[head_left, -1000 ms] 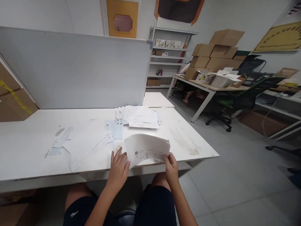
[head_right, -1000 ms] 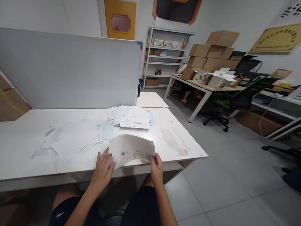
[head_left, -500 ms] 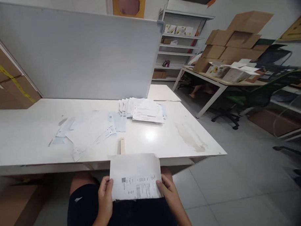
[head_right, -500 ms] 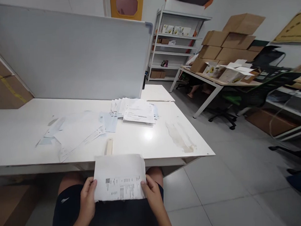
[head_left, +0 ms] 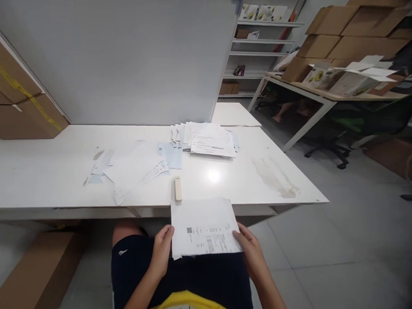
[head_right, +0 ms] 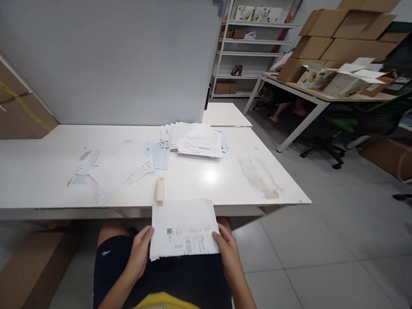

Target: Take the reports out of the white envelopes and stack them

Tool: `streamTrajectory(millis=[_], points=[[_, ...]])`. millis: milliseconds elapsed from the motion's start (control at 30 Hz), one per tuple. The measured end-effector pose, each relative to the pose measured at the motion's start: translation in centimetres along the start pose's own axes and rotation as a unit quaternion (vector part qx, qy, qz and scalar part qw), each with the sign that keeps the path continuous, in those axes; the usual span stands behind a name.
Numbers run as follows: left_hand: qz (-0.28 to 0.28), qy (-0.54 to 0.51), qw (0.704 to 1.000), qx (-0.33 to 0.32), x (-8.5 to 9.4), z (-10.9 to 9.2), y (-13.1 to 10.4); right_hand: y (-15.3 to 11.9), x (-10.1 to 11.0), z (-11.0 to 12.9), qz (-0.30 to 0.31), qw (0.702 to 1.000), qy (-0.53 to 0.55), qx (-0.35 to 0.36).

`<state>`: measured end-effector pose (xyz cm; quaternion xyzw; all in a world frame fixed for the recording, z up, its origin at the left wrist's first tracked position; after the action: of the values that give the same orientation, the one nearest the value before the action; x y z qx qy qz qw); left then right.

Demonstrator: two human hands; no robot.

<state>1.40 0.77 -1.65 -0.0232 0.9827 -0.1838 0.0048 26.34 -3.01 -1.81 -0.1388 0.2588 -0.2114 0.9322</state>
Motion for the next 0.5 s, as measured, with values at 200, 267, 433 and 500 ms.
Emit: streamTrajectory(millis=[200,267,433,500], points=[[0.093,-0.020,0.994,0.050,-1.2,-2.2,0.1,1.6,0.2,3.2,-0.008,0.951,-0.241,0.193],[0.087,-0.015,0.995,0.043,-1.5,-2.5,0.4,2.0,-0.9,5.0,-0.004,0.896,-0.338,0.289],[0.078,-0.004,0.996,0.039,-1.8,-2.8,1.0,0.9,-8.0,7.4,0.231,0.733,-0.521,0.372],[0.072,0.002,0.997,0.032,-1.8,-2.9,1.2,0.0,-10.8,7.7,0.293,0.652,-0.589,0.377]])
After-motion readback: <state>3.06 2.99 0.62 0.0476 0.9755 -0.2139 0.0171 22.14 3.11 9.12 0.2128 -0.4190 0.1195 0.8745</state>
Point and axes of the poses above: each hand's wrist, its own y-axis towards the middle knuckle, its own x-axis out of the back of the hand, z = x × y, the point moved 1 cm from there along y, towards the middle knuckle, and after that the axes turned 15 degrees about y, right-handed, at the moved point
